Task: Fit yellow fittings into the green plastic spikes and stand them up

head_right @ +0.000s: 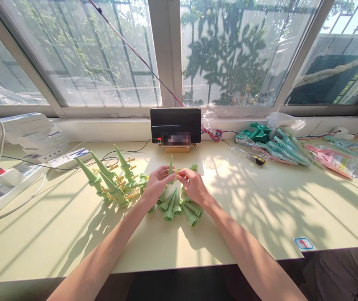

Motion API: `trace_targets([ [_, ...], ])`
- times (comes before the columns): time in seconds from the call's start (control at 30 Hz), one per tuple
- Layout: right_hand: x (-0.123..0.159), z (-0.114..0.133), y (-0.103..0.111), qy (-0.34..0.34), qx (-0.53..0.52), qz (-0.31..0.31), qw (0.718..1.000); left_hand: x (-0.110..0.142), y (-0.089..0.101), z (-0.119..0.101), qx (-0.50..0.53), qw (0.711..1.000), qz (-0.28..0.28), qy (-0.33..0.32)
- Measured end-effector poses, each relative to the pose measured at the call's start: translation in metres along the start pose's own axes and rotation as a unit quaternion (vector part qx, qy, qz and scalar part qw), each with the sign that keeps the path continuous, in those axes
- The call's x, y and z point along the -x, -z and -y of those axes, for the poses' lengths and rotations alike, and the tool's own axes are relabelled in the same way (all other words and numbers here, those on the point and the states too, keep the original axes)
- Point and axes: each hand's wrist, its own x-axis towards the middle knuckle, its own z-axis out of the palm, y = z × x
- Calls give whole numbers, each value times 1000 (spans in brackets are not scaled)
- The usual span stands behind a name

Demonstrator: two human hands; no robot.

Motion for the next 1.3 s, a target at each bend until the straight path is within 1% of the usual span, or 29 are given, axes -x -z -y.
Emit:
trace_targets([
  [0.2,0,0,-1,1,0,-1,1000,0,0,-1,-4,1000,4,-6],
  [0.5,1,1,0,4,2,0,1000,-1,1,0,-9,1000,-6,-14],
  [0.73,0,2,0,-2,-2,3,1000,0,1,-3,-14,1000,-9,-5],
  [0.9,1,4,1,-1,-4,4,1000,0,1,-3,-20,1000,-6,-16],
  [1.3,1,-2,0,14,9,2,1000,1,0,-3,-20,999,-2,-27],
])
